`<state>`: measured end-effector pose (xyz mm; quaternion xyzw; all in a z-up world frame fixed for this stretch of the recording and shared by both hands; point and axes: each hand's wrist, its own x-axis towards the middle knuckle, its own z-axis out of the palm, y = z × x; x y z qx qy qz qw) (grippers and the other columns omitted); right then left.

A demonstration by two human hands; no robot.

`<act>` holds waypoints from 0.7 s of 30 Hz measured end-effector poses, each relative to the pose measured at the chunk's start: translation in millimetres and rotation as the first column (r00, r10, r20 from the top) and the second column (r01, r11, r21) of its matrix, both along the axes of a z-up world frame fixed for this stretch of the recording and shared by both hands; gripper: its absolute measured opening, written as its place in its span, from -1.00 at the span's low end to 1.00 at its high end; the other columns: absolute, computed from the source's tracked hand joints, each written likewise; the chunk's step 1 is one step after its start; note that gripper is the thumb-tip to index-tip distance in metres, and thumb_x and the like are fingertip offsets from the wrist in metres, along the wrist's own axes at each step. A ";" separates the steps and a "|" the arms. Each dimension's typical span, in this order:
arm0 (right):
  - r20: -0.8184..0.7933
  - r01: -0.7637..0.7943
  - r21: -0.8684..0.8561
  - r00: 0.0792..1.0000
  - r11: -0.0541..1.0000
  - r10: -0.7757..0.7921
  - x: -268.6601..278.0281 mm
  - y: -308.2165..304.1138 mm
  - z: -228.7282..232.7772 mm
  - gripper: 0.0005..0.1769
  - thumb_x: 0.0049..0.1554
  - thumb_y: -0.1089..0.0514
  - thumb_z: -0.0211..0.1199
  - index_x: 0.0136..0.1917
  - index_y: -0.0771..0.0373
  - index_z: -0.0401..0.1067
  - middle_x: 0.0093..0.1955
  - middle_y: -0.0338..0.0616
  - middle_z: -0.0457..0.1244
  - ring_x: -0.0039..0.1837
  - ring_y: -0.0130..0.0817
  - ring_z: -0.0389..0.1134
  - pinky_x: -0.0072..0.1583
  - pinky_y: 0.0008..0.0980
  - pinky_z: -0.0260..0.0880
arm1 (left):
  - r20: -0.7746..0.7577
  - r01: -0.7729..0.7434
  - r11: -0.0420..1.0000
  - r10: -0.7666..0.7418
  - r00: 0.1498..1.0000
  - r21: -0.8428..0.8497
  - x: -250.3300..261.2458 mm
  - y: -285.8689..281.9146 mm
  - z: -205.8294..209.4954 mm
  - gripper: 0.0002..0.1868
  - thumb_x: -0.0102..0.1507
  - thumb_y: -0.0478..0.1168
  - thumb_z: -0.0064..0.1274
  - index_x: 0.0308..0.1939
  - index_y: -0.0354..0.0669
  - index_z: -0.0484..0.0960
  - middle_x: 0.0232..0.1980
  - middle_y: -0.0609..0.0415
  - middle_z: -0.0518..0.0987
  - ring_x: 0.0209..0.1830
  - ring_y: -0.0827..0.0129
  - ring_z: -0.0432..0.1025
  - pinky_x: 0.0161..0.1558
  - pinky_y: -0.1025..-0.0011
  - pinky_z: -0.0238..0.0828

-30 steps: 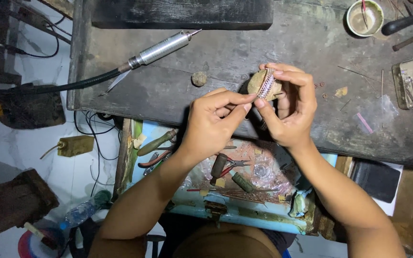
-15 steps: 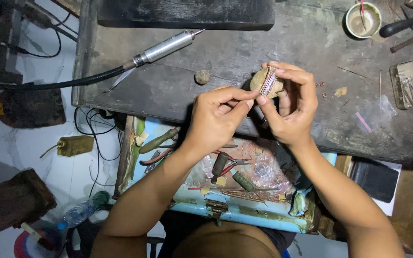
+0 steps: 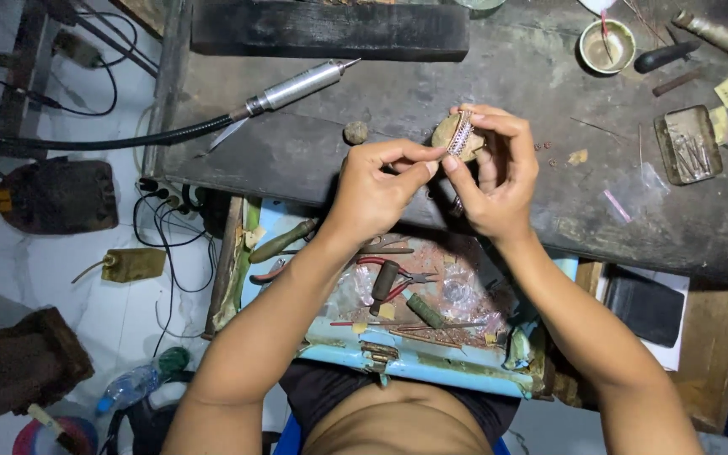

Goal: The person is meticulously setting small stones into a jewelry piece, using their fingers and a small setting tool to position and secure them.

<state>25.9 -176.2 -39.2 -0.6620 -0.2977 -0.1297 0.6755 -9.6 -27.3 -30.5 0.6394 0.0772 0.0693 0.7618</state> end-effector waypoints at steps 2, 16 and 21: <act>-0.010 -0.012 0.007 1.000 1.000 0.012 0.8 -1.1 -1.6 -0.61 0.19 0.43 0.33 0.21 0.51 0.23 0.30 0.30 0.19 0.39 0.13 0.33 0.26 -0.18 0.51 | 0.000 0.002 1.000 -0.002 1.000 0.001 -0.4 0.0 -0.2 -0.78 0.17 -0.43 0.18 -0.14 -0.15 0.78 -0.51 0.11 0.53 -0.60 0.57 0.47 -0.70 0.54 0.28; -0.023 -0.011 -0.018 1.000 1.000 0.011 6.0 -5.0 -2.5 -0.55 0.15 0.35 0.39 0.21 0.52 0.23 0.30 0.31 0.20 0.40 0.14 0.33 0.34 -0.12 0.46 | 0.064 0.074 0.994 -0.079 0.995 0.080 -14.7 10.7 6.4 -0.77 0.26 -0.42 0.19 -0.01 -0.16 0.76 -0.30 -0.06 0.59 -0.32 0.54 0.50 -0.36 0.51 0.59; 0.028 -0.004 -0.037 1.000 0.999 0.005 10.8 -6.0 -6.5 -0.51 0.12 0.36 0.43 0.19 0.59 0.25 0.27 0.39 0.22 0.38 0.23 0.34 0.36 -0.02 0.43 | 0.084 0.144 0.990 -0.145 0.986 0.010 -15.2 15.9 8.0 -0.76 0.33 -0.42 0.12 0.06 -0.20 0.73 -0.27 -0.02 0.60 -0.38 0.66 0.40 -0.49 0.57 0.49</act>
